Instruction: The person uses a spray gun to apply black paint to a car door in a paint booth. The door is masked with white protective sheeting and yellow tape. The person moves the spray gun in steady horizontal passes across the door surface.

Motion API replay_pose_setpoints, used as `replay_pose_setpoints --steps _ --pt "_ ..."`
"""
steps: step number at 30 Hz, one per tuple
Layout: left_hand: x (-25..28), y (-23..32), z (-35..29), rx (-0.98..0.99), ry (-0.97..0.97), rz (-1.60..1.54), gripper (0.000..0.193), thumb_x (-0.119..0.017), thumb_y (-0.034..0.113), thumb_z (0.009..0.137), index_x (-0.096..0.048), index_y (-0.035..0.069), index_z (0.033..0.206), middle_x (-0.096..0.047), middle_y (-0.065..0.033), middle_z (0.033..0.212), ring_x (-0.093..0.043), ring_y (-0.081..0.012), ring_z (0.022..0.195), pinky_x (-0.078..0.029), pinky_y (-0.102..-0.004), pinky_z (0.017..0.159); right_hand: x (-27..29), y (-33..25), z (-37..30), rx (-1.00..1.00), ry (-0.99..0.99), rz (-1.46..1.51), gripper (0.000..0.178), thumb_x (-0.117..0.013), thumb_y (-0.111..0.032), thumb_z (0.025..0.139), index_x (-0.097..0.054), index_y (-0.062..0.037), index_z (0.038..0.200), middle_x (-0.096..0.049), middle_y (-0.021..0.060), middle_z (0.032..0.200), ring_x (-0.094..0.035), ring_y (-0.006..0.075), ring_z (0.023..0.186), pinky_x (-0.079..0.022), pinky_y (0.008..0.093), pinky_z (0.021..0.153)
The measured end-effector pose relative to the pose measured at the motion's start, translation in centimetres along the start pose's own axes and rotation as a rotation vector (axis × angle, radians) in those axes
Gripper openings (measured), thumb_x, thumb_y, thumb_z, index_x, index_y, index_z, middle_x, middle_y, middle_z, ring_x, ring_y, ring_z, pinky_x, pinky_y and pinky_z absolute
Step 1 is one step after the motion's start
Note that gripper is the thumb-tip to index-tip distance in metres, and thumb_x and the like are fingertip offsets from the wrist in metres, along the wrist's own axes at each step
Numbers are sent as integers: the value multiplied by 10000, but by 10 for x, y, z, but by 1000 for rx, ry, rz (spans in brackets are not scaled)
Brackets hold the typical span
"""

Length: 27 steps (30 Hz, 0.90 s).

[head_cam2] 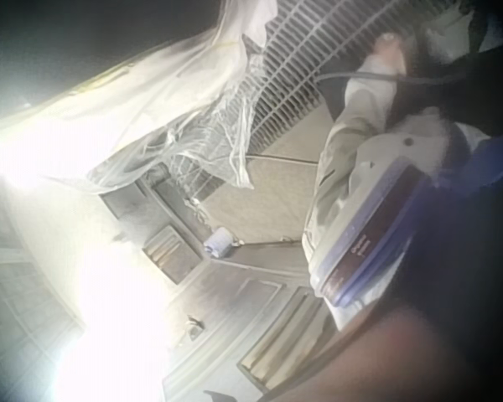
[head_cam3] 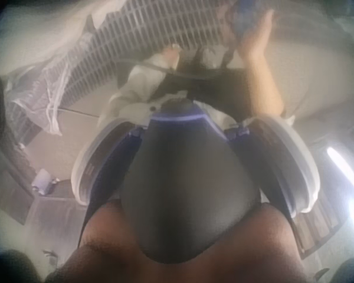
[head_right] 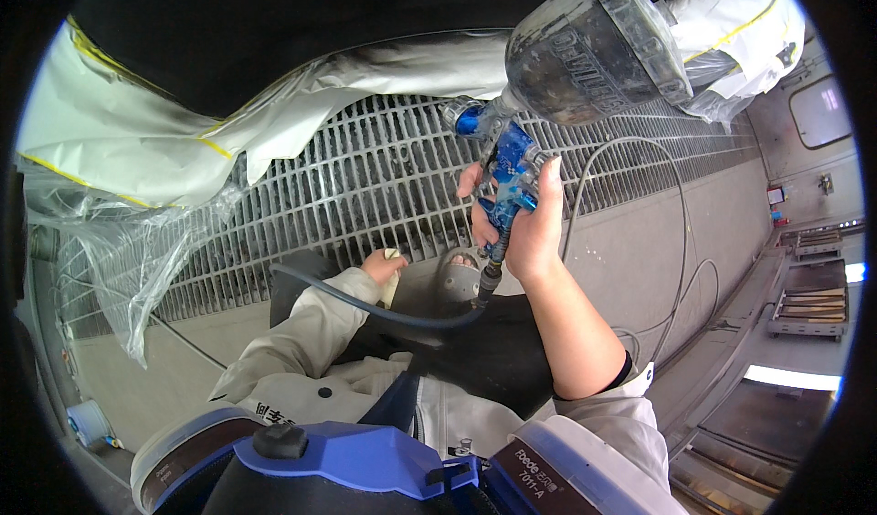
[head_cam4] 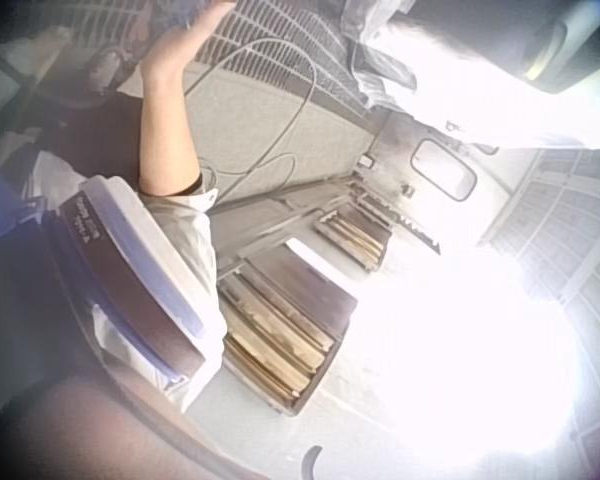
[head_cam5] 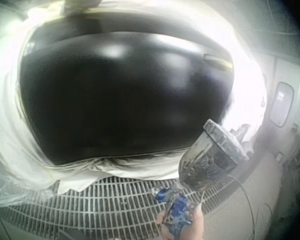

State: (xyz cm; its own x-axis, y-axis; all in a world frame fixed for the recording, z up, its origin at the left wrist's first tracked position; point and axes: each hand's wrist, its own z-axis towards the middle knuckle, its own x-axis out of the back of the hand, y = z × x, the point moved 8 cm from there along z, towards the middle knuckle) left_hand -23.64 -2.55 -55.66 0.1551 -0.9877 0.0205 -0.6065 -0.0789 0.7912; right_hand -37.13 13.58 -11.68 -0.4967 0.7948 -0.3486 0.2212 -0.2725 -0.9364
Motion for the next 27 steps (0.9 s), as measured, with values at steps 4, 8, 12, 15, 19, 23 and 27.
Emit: replay_pose_setpoints --steps 4,8,12,15,19,23,27 --pt "0 0 -2 -2 -9 -15 211 -777 205 845 -773 22 949 -760 -109 852 -721 -241 777 -555 -401 731 -2 -1 1 1 -18 -18 982 -132 -841 1001 -563 31 1136 -646 137 988 -443 105 471 -446 279 452" --pt "0 0 -3 -14 -9 -5 209 -775 203 845 -772 23 950 -759 -108 849 -722 -237 780 -556 -397 732 -3 0 0 -2 -25 -18 974 -133 -842 1000 -562 19 1148 -646 131 989 -442 106 471 -447 280 455" --pt "0 -3 0 -1 1 -24 206 -773 202 845 -774 22 945 -761 -110 849 -722 -236 785 -556 -397 735 -3 0 0 -8 -18 -3 970 -133 -841 1000 -566 16 1141 -646 127 991 -440 109 474 -448 281 460" --pt "2 -2 3 -6 -2 10 208 -772 199 844 -774 18 946 -763 -113 853 -721 -237 787 -557 -398 737 -3 0 0 -18 -8 -1 972 -131 -839 1001 -569 20 1129 -644 123 997 -439 110 478 -444 282 466" --pt "3 -1 1 -13 12 4 211 -770 195 842 -773 12 946 -763 -116 856 -720 -241 785 -557 -403 736 -4 -1 1 -11 -16 -29 979 -124 -835 1002 -571 29 1113 -642 118 1004 -437 112 484 -440 285 472" --pt "3 -2 -1 -11 5 -5 210 -769 192 839 -773 11 943 -762 -117 855 -719 -242 781 -556 -406 733 -5 -1 1 -9 -35 -31 976 -126 -832 1003 -570 29 1118 -647 120 998 -439 113 478 -441 282 465" --pt "3 -2 1 -10 -4 -4 206 -769 194 840 -773 12 936 -760 -117 846 -718 -240 770 -554 -403 724 -5 0 2 -4 -26 -13 963 -135 -831 1006 -567 21 1134 -650 122 991 -441 114 472 -439 279 457"
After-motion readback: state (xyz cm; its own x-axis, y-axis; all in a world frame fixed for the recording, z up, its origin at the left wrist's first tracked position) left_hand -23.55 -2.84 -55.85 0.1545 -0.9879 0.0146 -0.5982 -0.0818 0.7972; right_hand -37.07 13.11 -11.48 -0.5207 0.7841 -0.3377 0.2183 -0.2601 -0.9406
